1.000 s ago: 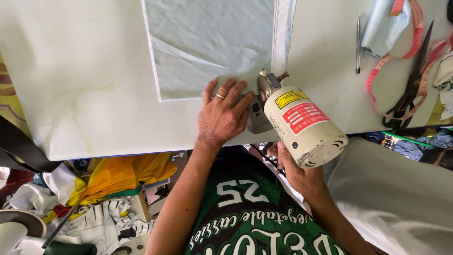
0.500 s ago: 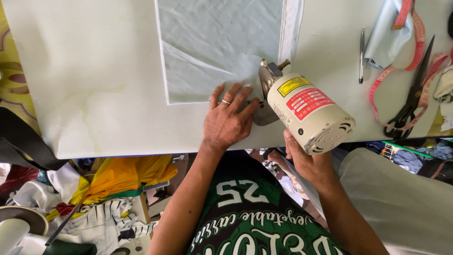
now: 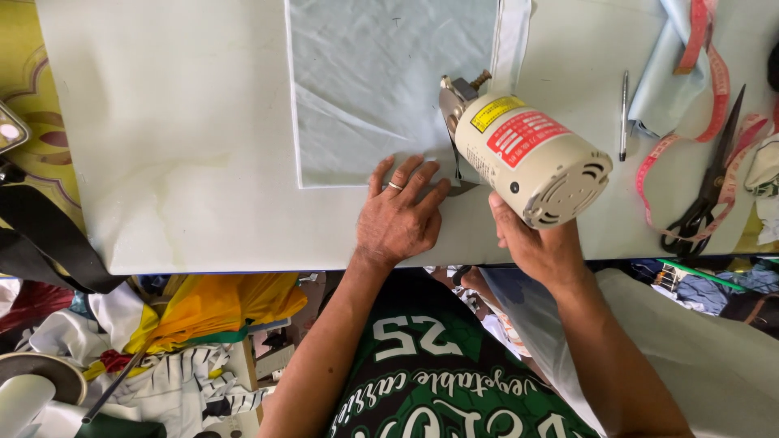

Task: Measuring fabric with a tape measure, marking it with a pen, and cutting it with scissors and an electric cutter.

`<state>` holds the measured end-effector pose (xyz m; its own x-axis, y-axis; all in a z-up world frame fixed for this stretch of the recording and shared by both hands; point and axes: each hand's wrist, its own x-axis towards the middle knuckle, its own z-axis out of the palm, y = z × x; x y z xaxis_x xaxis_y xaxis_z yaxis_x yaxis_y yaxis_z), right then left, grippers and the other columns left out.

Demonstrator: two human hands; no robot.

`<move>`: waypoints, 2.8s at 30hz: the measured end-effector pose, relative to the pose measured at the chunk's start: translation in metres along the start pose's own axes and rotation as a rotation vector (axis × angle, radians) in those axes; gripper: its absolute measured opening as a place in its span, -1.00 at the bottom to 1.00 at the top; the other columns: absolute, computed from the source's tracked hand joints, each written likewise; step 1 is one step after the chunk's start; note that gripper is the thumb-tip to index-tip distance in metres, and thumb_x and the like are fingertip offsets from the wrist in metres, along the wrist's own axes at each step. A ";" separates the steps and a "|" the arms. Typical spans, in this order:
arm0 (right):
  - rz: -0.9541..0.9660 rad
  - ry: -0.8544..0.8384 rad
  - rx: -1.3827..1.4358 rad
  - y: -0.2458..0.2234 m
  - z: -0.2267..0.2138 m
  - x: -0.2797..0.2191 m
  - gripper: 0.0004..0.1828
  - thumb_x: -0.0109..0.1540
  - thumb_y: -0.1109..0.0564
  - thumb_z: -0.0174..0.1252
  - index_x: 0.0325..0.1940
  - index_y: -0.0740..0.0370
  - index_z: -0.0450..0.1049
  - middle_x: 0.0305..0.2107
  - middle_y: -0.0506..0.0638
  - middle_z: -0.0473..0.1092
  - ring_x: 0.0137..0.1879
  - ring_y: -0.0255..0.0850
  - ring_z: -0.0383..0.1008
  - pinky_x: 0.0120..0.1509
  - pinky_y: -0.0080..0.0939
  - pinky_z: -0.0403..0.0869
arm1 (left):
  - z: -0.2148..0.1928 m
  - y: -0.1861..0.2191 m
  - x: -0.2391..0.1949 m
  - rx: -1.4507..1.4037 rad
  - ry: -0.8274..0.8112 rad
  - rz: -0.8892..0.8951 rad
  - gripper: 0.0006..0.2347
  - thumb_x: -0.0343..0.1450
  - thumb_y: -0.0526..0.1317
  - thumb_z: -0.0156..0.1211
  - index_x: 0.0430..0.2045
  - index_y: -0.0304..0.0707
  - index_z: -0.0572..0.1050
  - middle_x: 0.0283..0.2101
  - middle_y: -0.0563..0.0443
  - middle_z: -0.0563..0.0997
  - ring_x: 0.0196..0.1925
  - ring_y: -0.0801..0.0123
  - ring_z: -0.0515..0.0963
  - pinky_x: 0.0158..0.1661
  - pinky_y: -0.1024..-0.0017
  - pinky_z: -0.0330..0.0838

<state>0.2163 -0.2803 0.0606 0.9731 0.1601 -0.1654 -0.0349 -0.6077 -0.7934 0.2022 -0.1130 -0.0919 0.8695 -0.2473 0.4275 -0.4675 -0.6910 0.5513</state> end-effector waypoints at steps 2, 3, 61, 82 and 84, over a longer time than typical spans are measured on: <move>-0.007 -0.011 0.020 0.000 -0.002 0.007 -0.54 0.46 0.08 0.00 -0.54 0.20 0.41 -0.73 0.02 0.40 -0.59 -0.23 0.53 -0.49 -0.33 0.50 | 0.001 0.000 -0.001 -0.001 0.000 0.001 -0.75 0.30 -0.25 0.09 -0.19 0.09 0.57 0.04 0.12 0.54 0.26 0.25 0.48 0.33 -0.01 0.18; -0.014 -0.020 0.040 0.000 -0.002 0.011 -0.55 0.46 0.08 0.00 -0.52 0.21 0.40 -0.72 0.01 0.40 -0.60 -0.23 0.53 -0.49 -0.32 0.52 | 0.002 -0.001 -0.001 -0.003 0.001 0.004 -0.75 0.29 -0.25 0.09 -0.19 0.08 0.57 0.04 0.11 0.54 0.26 0.25 0.48 0.33 -0.02 0.18; 0.304 0.067 -0.077 -0.025 0.023 0.089 -0.66 0.35 -0.05 0.03 -0.37 0.25 0.37 -0.71 0.16 0.41 -0.64 -0.03 0.51 -0.65 -0.04 0.51 | -0.159 -0.118 -0.010 0.349 -0.362 -0.318 -0.63 0.21 -0.24 0.50 -0.10 0.05 0.60 0.26 0.13 0.46 0.45 -0.08 0.29 0.33 -0.32 0.15; -0.509 -0.334 -0.495 0.055 -0.013 0.042 -0.80 0.28 0.10 0.25 -0.14 0.28 0.47 -0.26 0.11 0.46 -0.15 0.01 0.49 0.04 -0.02 0.45 | -0.088 -0.102 0.001 0.437 0.054 -0.420 -0.61 0.54 0.04 0.17 0.10 -0.27 0.48 0.30 -0.18 0.44 0.42 -0.09 0.29 0.38 -0.22 0.00; -0.693 -0.327 -0.556 0.063 -0.016 0.043 -0.72 0.26 0.11 0.32 -0.02 0.27 0.49 -0.11 0.11 0.47 -0.01 0.06 0.48 0.21 0.04 0.44 | -0.088 -0.101 0.003 0.461 0.086 -0.400 -0.63 0.53 0.04 0.20 0.05 -0.26 0.49 0.29 -0.13 0.44 0.39 -0.07 0.33 0.36 -0.23 0.07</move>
<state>0.2600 -0.3242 0.0134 0.6212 0.7835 0.0150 0.7227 -0.5653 -0.3977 0.2381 0.0159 -0.0838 0.9385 0.1343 0.3180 0.0261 -0.9462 0.3226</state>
